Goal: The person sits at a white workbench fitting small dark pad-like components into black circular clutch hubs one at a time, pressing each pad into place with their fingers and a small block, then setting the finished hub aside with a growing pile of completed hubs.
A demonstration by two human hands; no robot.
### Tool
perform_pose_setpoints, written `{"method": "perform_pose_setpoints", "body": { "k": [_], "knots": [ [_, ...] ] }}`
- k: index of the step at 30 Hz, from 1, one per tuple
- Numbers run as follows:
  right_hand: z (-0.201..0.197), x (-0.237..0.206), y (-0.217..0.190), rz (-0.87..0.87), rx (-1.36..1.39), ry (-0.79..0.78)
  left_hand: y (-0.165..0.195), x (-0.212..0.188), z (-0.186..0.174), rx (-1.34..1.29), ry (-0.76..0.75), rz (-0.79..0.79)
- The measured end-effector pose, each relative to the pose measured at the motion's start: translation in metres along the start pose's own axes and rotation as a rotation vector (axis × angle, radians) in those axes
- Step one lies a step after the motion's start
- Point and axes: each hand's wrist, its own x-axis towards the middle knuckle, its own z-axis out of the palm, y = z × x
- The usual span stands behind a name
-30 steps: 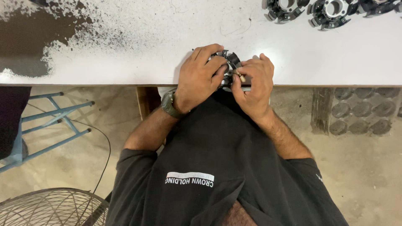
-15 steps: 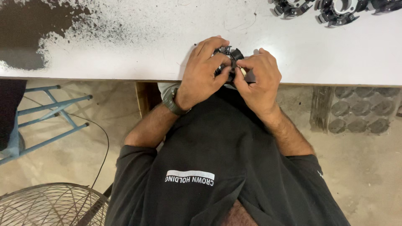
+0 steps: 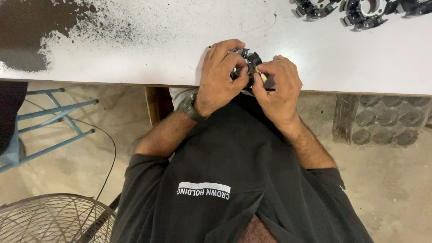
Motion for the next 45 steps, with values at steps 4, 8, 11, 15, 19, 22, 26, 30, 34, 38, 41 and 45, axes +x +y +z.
{"method": "perform_pose_setpoints", "body": {
  "k": [4, 8, 11, 15, 19, 22, 26, 30, 34, 38, 41, 45],
  "knots": [
    [0.001, -0.001, 0.000, -0.027, -0.034, -0.005, -0.003, 0.000, -0.007, -0.042, -0.019, 0.011],
    [0.003, 0.000, 0.000, -0.057, -0.057, 0.013, -0.004, 0.002, -0.011, 0.035, -0.052, 0.073],
    [0.004, 0.000, 0.001, -0.061, -0.063, 0.015, -0.003, 0.002, -0.011, 0.052, -0.065, 0.098],
    [0.005, -0.002, 0.002, -0.073, -0.069, 0.025, -0.005, 0.002, -0.008, 0.059, -0.052, 0.097],
    [0.005, -0.003, 0.002, -0.077, -0.076, 0.037, -0.007, 0.004, -0.007, 0.025, -0.041, 0.119],
    [0.004, -0.001, 0.001, -0.071, -0.076, 0.016, -0.007, 0.007, -0.010, 0.081, -0.052, 0.160],
    [0.003, 0.001, 0.001, -0.071, -0.069, 0.011, -0.006, 0.009, -0.017, 0.084, -0.139, 0.186],
    [0.002, 0.001, 0.003, -0.047, -0.058, -0.003, -0.004, 0.006, -0.017, 0.033, -0.153, 0.139],
    [0.002, -0.004, 0.005, -0.038, -0.019, 0.030, -0.002, 0.004, -0.007, 0.031, -0.088, 0.101],
    [0.001, -0.012, 0.008, -0.022, 0.026, 0.069, -0.002, 0.003, -0.001, 0.026, -0.041, 0.087],
    [0.001, -0.015, 0.011, -0.004, 0.055, 0.066, -0.001, 0.002, 0.001, 0.050, -0.035, 0.047],
    [0.001, -0.015, 0.011, -0.028, 0.038, 0.058, -0.002, 0.002, 0.004, 0.045, -0.028, 0.053]
  ]
}}
